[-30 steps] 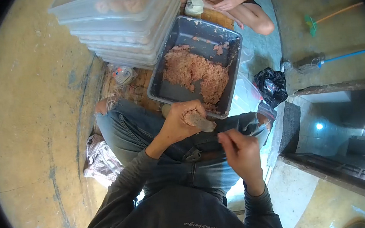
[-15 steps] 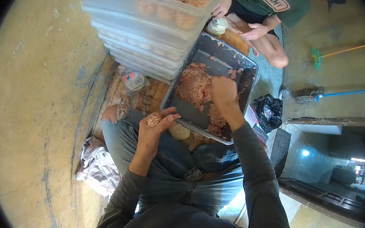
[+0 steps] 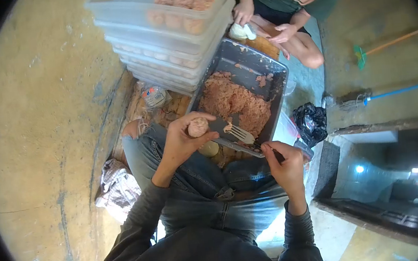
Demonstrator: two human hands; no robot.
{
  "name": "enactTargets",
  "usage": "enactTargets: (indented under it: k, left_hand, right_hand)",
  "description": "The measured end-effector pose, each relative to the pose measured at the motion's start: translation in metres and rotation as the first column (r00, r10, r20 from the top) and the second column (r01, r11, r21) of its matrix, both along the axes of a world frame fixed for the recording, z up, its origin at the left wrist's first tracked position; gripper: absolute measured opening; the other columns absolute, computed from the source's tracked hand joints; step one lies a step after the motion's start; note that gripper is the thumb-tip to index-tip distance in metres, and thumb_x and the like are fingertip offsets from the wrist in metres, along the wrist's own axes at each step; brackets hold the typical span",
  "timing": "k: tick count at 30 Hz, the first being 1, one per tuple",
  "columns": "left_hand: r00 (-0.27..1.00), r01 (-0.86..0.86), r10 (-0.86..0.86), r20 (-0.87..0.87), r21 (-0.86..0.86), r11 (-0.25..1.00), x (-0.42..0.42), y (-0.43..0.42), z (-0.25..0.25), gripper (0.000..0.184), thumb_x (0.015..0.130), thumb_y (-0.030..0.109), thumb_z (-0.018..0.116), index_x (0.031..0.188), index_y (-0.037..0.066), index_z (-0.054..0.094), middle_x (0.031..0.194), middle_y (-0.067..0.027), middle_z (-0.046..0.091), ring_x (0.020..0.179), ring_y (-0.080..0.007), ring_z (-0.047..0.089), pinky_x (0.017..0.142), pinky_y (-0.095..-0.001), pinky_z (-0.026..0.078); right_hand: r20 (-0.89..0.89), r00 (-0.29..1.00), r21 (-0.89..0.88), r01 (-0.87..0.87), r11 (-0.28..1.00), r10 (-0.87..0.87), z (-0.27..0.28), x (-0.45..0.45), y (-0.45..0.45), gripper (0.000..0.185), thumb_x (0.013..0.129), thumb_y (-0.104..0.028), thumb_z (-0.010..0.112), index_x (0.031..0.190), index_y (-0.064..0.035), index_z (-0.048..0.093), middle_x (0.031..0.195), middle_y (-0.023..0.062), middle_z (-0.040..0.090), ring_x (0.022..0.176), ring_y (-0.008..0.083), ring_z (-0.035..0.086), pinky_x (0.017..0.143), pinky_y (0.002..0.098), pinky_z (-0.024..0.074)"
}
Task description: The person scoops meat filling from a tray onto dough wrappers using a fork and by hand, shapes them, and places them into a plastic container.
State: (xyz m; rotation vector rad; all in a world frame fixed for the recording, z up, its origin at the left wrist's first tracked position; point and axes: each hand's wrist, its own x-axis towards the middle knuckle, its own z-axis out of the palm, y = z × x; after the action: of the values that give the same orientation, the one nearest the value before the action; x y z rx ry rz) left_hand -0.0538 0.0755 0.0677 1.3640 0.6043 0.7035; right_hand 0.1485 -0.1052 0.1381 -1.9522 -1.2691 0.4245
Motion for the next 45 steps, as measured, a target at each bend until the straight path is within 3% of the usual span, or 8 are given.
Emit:
enactTargets:
  k: [5, 13, 17, 22, 26, 33, 37, 45]
  left_hand:
    - [0.979, 0.185, -0.197, 0.046, 0.19, 0.964, 0.035, -0.014, 0.007, 0.023, 0.079, -0.002, 0.084, 0.092, 0.003, 0.066, 0.088, -0.0008, 0.069, 0.082, -0.0076, 0.061, 0.074, -0.027, 0.05]
    - [0.992, 0.122, -0.112, -0.064, 0.185, 0.975, 0.053, -0.032, 0.01, 0.027, 0.077, 0.003, 0.089, 0.084, 0.007, 0.063, 0.079, 0.0024, 0.064, 0.076, -0.0047, 0.057, 0.067, -0.0242, 0.047]
    - [0.989, -0.041, 0.064, -0.136, 0.165, 0.985, 0.027, -0.009, 0.008, 0.029, 0.081, 0.008, 0.09, 0.081, 0.008, 0.061, 0.077, 0.0028, 0.065, 0.065, -0.0038, 0.057, 0.057, -0.0225, 0.046]
    - [0.968, 0.032, -0.037, -0.247, -0.025, 0.999, 0.008, -0.025, -0.005, 0.023, 0.082, 0.011, 0.09, 0.084, 0.006, 0.067, 0.077, 0.0009, 0.067, 0.055, -0.0029, 0.054, 0.046, -0.0203, 0.04]
    - [0.942, 0.054, -0.05, -0.331, 0.004, 0.999, 0.011, -0.037, -0.012, 0.021, 0.083, 0.012, 0.089, 0.09, 0.004, 0.071, 0.077, 0.0003, 0.067, 0.054, -0.0032, 0.054, 0.044, -0.0209, 0.039]
    - [0.938, 0.228, -0.247, -0.243, -0.105, 0.968, 0.024, -0.043, -0.011, 0.022, 0.08, 0.007, 0.09, 0.089, 0.005, 0.07, 0.087, -0.0014, 0.071, 0.063, -0.0052, 0.06, 0.052, -0.0227, 0.046]
    - [0.934, 0.328, -0.295, -0.204, 0.153, 0.932, 0.031, -0.052, -0.001, 0.029, 0.074, 0.007, 0.092, 0.084, 0.004, 0.066, 0.085, -0.0009, 0.069, 0.07, -0.0086, 0.062, 0.063, -0.0277, 0.048]
    - [0.945, 0.303, -0.232, -0.233, 0.346, 0.888, 0.023, -0.054, 0.008, 0.029, 0.069, 0.005, 0.089, 0.085, 0.005, 0.065, 0.076, -0.0052, 0.067, 0.069, -0.0155, 0.065, 0.064, -0.0319, 0.049]
  right_hand:
    - [-0.167, 0.984, 0.096, 0.086, 0.992, -0.069, 0.031, -0.016, -0.033, 0.008, 0.089, -0.001, 0.076, 0.092, 0.0058, 0.075, 0.078, 0.0138, 0.073, 0.06, 0.0172, 0.068, 0.057, 0.029, 0.0504]
    - [0.018, 0.994, 0.2, 0.103, 0.974, -0.108, 0.034, -0.002, -0.037, 0.007, 0.09, -0.005, 0.075, 0.092, 0.0018, 0.075, 0.082, 0.0172, 0.074, 0.066, 0.0315, 0.072, 0.059, 0.0366, 0.054]
    - [0.078, 0.991, -0.053, 0.111, 0.992, -0.107, 0.012, 0.017, -0.065, 0.016, 0.09, -0.016, 0.077, 0.085, -0.0014, 0.074, 0.071, 0.0175, 0.069, 0.058, 0.0356, 0.066, 0.056, 0.0423, 0.05]
    - [0.067, 0.996, -0.183, 0.075, 0.98, -0.064, -0.061, 0.0, -0.084, 0.021, 0.093, -0.023, 0.072, 0.085, -0.0038, 0.073, 0.072, 0.0172, 0.07, 0.068, 0.0383, 0.07, 0.062, 0.0473, 0.0542]
    - [0.022, 0.992, -0.283, 0.126, 0.951, -0.125, -0.067, -0.011, -0.084, 0.019, 0.093, -0.022, 0.072, 0.085, -0.0042, 0.073, 0.072, 0.0174, 0.07, 0.068, 0.0388, 0.069, 0.062, 0.0481, 0.0536]
    - [-0.113, 0.977, -0.087, 0.171, 0.981, -0.18, -0.019, -0.016, -0.07, 0.012, 0.092, -0.011, 0.076, 0.088, 0.0, 0.074, 0.069, 0.015, 0.069, 0.057, 0.0275, 0.067, 0.052, 0.0358, 0.0481]
    - [-0.105, 0.99, 0.21, 0.111, 0.971, -0.09, -0.01, -0.029, -0.058, 0.008, 0.091, -0.005, 0.077, 0.09, 0.0029, 0.074, 0.071, 0.0139, 0.068, 0.052, 0.0213, 0.063, 0.049, 0.0325, 0.0452]
    - [-0.136, 0.989, 0.105, 0.071, 0.992, -0.057, -0.006, -0.042, -0.059, 0.009, 0.091, -0.007, 0.077, 0.089, 0.0017, 0.074, 0.073, 0.0137, 0.069, 0.053, 0.0223, 0.063, 0.049, 0.0326, 0.0458]
